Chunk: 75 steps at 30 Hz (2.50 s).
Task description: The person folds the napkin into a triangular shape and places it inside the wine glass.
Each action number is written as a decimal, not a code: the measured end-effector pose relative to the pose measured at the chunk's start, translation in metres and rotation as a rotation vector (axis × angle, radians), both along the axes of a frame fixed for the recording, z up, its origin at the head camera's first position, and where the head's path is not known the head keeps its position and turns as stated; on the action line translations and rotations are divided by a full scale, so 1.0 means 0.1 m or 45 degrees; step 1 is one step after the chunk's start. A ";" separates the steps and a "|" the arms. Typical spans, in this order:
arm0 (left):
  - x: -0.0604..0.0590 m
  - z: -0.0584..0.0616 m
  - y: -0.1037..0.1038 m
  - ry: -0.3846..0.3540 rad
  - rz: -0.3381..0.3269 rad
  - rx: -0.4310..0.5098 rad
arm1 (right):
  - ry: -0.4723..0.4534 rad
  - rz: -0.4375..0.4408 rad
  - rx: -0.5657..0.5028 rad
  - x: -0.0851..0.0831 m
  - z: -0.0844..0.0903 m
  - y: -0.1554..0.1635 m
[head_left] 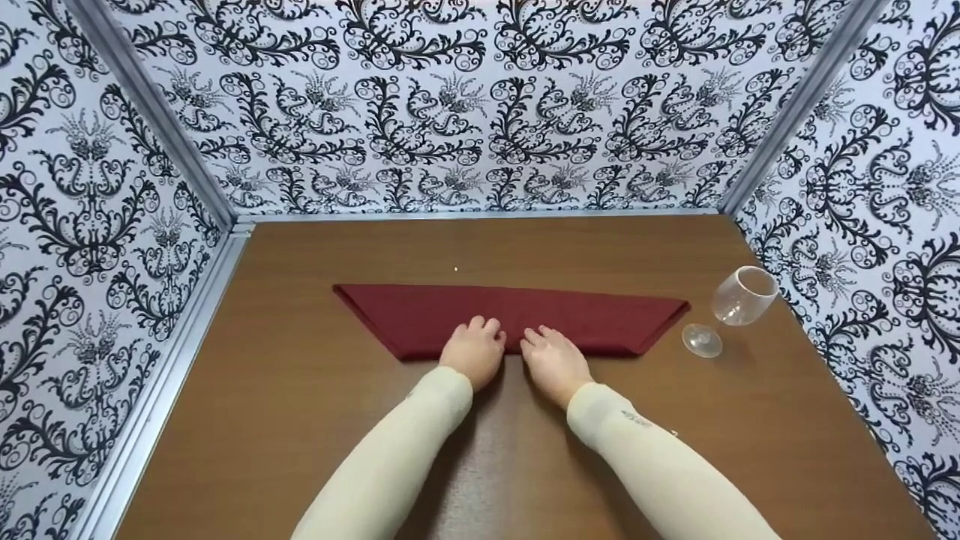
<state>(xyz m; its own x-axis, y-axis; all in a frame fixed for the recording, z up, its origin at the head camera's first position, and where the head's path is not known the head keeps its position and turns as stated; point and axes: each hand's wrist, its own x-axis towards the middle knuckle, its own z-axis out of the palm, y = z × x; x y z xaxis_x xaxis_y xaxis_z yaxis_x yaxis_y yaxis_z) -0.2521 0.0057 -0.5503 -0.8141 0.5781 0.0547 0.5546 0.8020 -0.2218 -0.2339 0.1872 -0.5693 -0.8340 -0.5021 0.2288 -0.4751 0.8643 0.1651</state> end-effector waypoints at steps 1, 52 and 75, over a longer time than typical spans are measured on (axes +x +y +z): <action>0.02 -0.01 0.01 0.002 0.000 -0.026 | -0.024 -0.012 0.029 0.02 0.00 0.01; -0.13 -0.07 -0.19 -0.378 0.071 0.283 | -0.265 -0.064 -0.152 0.06 0.00 0.03; 0.04 -0.06 -0.10 -0.024 0.088 0.132 | 0.077 -0.079 -0.151 -0.02 -0.08 -0.09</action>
<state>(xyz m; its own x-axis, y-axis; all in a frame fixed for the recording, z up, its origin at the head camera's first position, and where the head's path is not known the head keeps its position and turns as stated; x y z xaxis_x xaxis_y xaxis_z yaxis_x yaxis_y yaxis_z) -0.2481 -0.0038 -0.5562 -0.8534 0.5124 0.0951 0.5003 0.8566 -0.1258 -0.2361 0.1786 -0.5769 -0.8452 -0.4167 0.3347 -0.4127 0.9067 0.0867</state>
